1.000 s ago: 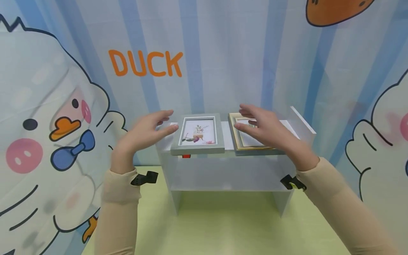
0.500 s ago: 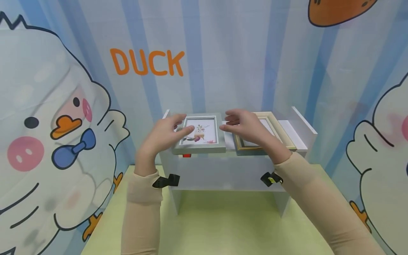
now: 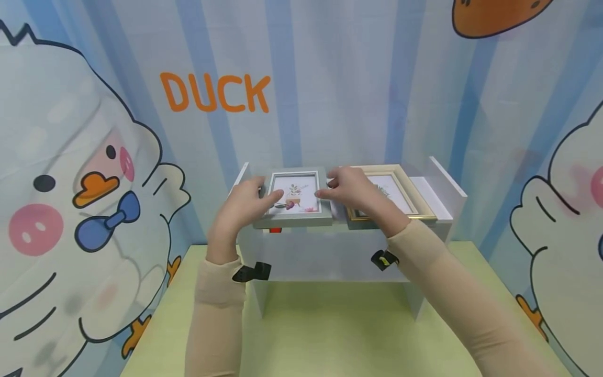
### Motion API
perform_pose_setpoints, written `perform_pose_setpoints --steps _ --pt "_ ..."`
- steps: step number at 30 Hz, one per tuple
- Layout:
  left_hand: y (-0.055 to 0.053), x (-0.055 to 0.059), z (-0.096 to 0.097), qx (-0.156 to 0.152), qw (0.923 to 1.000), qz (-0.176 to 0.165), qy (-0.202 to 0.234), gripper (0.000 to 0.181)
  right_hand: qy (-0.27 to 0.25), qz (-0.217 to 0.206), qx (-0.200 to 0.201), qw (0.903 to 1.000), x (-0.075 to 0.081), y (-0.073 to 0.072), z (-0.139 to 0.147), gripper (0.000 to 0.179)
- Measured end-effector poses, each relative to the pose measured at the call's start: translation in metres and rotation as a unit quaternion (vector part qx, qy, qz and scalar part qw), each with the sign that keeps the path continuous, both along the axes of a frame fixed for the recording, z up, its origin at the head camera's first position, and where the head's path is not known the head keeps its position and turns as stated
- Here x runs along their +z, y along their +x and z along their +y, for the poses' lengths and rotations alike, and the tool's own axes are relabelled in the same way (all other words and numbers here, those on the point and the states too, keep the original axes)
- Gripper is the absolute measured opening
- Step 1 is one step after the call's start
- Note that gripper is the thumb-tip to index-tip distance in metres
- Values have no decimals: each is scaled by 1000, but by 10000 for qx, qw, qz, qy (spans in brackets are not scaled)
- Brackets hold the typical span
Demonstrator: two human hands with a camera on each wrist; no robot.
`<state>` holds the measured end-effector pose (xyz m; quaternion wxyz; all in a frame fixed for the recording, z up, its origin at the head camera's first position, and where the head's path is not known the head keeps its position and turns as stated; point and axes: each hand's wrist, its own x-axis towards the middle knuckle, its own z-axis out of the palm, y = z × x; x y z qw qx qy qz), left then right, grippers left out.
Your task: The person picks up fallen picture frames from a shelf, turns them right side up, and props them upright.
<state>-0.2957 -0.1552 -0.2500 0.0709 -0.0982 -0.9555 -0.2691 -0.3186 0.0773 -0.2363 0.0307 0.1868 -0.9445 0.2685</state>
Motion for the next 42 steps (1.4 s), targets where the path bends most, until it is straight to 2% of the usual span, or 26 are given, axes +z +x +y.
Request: perform_pose_setpoints --steps 3,9,12,14,19,24,31,38,42 --pt "-2 -1 2 174 9998 -114 21 64 115 -109 -46 9999 2 -1 -3 33" --pt "-3 -3 4 333 9990 -189 209 70 93 -344 -230 9991 6 -1 -6 48" --pt "-3 -5 4 349 9985 -134 410 70 -179 -591 -458 9970 6 -2 -6 53" --pt "-2 -6 5 367 9978 -33 543 68 -395 -734 -612 9946 5 -3 -5 63" --pt "-2 -7 9 566 9954 183 748 63 -682 -859 -766 9910 4 -6 -4 61" --pt "-5 -12 11 880 9912 220 960 62 -849 -858 -741 9899 3 -6 -4 59" --pt "-8 -17 16 1167 9812 319 1507 60 -1226 -858 -795 9855 2 -3 -3 56" --pt "-8 -18 21 1476 9636 518 2167 59 -1357 -725 -821 9847 -1 -3 -3 61" --pt "-9 -19 22 1506 9577 634 2369 59 -1552 -648 -834 9822 -4 -4 -2 62"
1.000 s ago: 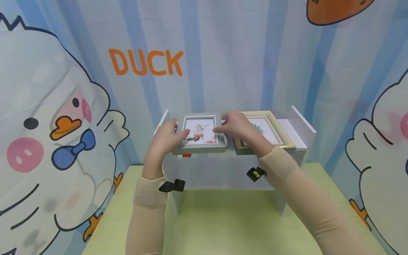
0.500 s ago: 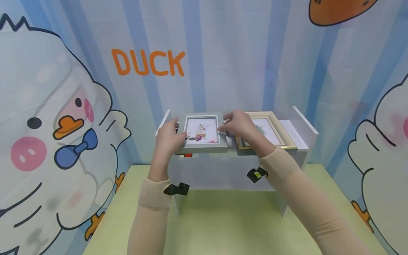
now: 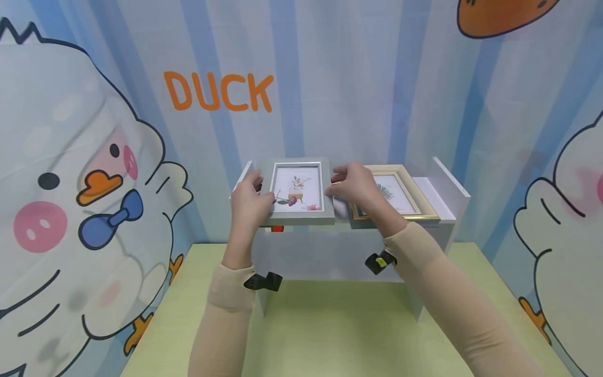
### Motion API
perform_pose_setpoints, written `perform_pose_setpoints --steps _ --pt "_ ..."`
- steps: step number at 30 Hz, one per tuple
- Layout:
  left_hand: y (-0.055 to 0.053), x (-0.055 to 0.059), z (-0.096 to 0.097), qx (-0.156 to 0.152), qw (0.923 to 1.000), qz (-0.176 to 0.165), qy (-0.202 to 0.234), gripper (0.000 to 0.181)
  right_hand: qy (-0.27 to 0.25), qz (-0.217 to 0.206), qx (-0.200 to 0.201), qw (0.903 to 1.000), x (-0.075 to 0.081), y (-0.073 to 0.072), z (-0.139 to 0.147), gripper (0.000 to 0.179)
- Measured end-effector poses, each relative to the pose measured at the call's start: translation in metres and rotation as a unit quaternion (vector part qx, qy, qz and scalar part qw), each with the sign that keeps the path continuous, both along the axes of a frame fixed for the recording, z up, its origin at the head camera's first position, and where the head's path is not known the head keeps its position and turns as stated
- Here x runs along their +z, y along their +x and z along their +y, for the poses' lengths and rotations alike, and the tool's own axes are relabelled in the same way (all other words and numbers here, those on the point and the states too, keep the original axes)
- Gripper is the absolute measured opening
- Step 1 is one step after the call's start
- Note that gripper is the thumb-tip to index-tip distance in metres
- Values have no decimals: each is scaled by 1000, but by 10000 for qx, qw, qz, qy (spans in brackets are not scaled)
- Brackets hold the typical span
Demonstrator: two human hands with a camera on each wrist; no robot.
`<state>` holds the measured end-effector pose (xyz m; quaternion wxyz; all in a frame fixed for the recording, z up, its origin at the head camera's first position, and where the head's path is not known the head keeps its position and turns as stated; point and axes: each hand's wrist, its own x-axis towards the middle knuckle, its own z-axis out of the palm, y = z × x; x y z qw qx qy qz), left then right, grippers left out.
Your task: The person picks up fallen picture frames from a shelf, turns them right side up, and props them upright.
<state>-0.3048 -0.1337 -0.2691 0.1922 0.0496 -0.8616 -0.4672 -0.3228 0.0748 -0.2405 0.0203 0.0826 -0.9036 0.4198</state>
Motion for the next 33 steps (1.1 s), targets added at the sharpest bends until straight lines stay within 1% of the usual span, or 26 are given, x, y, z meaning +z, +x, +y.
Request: perform_pose_setpoints --steps 4,7,11,13,20,25,29,33 --pt "-1 0 1 106 9999 54 108 60 -245 59 -41 9997 -2 -1 1 62" --pt "0 0 2 163 9995 60 260 60 -541 58 -82 9985 -3 -1 1 62" --pt "0 1 3 118 9985 177 513 58 -1113 -4 -124 9937 -1 -1 1 63" --pt "-1 2 4 79 9978 275 600 57 -1298 -53 -122 9915 0 -1 1 64" --pt "-2 6 4 -17 9957 393 840 59 -1501 -124 -122 9885 1 -2 1 60" --pt "-1 9 4 -90 9944 472 944 60 -1822 -83 -117 9831 3 -2 0 61" --pt "-2 12 2 -136 9934 560 994 60 -2019 -48 -60 9794 5 -2 0 62" --pt "-2 17 -1 -158 9926 636 1020 59 -2304 -16 19 9731 8 0 -2 62"
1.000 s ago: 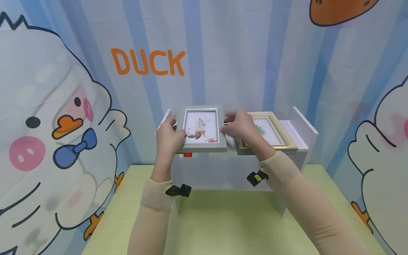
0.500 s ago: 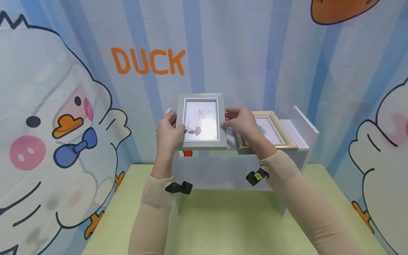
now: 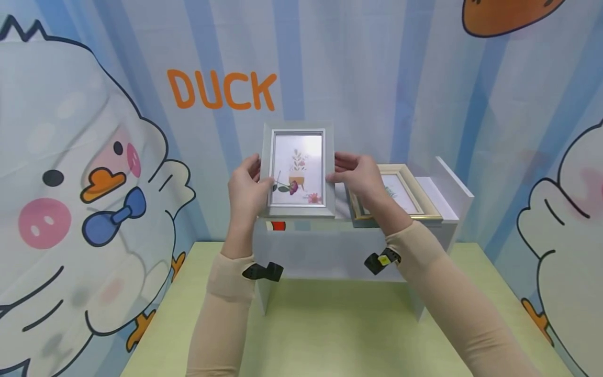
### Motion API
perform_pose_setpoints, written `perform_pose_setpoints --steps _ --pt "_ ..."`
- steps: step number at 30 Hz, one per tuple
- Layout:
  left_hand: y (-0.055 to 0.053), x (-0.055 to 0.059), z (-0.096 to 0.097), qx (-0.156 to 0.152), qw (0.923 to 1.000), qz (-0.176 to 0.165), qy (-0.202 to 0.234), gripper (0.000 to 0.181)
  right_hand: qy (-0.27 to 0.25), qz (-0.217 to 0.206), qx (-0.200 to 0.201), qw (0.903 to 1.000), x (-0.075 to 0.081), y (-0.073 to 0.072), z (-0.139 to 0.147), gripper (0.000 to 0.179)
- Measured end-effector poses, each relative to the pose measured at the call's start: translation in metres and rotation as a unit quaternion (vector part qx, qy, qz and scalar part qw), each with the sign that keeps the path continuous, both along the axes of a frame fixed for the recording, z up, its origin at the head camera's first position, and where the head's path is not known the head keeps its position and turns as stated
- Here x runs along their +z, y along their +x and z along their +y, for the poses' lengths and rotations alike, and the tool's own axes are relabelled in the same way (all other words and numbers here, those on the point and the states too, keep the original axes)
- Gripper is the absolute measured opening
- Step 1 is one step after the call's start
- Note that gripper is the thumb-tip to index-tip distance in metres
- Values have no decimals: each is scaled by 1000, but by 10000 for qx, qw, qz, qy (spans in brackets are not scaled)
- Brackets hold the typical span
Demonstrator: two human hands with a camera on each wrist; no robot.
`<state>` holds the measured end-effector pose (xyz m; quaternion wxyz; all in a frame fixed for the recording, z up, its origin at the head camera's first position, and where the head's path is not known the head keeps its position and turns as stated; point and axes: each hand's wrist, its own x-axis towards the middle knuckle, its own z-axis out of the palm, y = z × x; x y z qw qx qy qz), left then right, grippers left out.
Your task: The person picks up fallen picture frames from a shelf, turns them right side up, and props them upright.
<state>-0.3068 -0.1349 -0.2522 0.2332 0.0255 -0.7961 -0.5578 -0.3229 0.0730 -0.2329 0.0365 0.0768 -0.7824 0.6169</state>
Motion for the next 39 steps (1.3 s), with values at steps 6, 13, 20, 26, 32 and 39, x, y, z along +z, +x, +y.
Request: perform_pose_setpoints --steps 6,13,20,26,32,39 --pt "-1 8 -4 -62 9999 120 71 60 -370 225 81 9990 3 0 -2 63" --pt "-2 15 -11 -215 9995 217 105 55 -569 469 141 9972 3 0 -3 65" --pt "-1 17 -15 -314 9991 182 -238 45 -784 804 29 9937 0 -1 -4 62" --pt "-3 16 -18 -292 9982 65 -517 40 -866 1142 -107 9896 -2 -1 -6 59" --pt "-3 17 -18 -307 9973 -73 -669 40 -954 1403 -184 9853 -4 -1 -7 57" --pt "-2 18 -19 -349 9963 -106 -780 38 -1086 1635 -231 9803 -8 0 -10 56"
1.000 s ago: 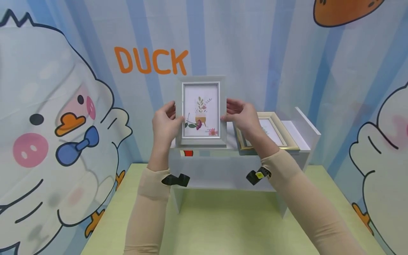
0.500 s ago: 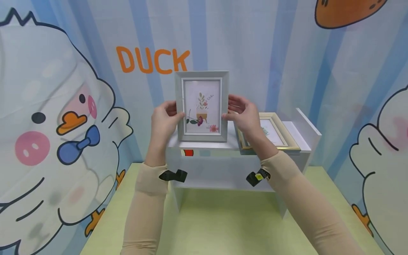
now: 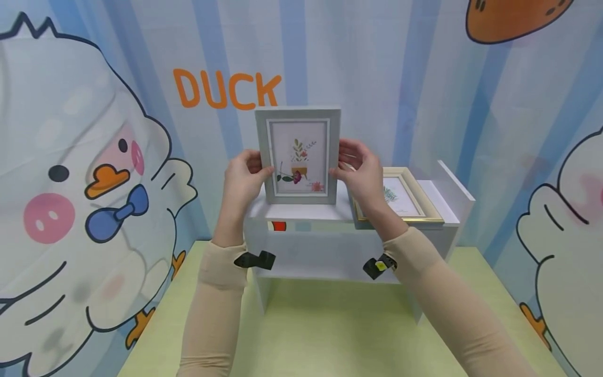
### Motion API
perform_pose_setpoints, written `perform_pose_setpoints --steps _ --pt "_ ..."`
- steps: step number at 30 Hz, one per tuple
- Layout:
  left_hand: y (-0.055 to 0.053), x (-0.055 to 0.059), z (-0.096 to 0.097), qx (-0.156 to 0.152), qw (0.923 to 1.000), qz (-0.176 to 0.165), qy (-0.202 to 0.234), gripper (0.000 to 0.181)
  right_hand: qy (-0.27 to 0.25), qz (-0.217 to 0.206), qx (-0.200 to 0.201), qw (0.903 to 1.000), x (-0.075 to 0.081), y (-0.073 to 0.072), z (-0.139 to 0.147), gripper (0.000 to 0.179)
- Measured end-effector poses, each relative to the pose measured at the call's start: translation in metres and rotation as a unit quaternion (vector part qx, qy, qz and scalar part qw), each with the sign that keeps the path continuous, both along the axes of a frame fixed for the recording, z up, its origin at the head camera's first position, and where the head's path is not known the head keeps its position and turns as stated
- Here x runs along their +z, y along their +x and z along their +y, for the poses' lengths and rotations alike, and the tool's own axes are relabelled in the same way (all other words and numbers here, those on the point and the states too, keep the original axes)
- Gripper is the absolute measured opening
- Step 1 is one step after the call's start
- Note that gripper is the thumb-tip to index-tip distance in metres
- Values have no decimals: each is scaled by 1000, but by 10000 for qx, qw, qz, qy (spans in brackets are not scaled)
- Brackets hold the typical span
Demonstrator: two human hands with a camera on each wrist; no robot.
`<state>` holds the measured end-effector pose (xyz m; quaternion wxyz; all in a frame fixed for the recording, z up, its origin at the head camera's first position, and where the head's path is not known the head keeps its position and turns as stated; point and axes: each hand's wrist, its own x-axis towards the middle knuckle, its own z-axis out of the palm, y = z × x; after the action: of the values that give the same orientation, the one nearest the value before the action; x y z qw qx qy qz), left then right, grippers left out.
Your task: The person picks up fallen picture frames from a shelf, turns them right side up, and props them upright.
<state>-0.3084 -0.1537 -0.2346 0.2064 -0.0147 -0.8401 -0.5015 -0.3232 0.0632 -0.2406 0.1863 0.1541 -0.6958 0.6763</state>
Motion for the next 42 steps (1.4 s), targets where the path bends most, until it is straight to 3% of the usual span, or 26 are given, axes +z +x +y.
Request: perform_pose_setpoints --steps 12,22,33,42 --pt "4 0 -1 39 9996 66 -261 36 217 78 -37 9997 2 1 4 53" --pt "10 -7 -1 127 9992 340 -170 33 244 493 -127 9984 5 2 18 52" --pt "23 -21 9 241 9889 1445 249 29 173 926 -193 9954 20 6 24 50" --pt "25 -33 18 243 9763 2065 607 29 327 1150 -298 9924 29 7 23 49"
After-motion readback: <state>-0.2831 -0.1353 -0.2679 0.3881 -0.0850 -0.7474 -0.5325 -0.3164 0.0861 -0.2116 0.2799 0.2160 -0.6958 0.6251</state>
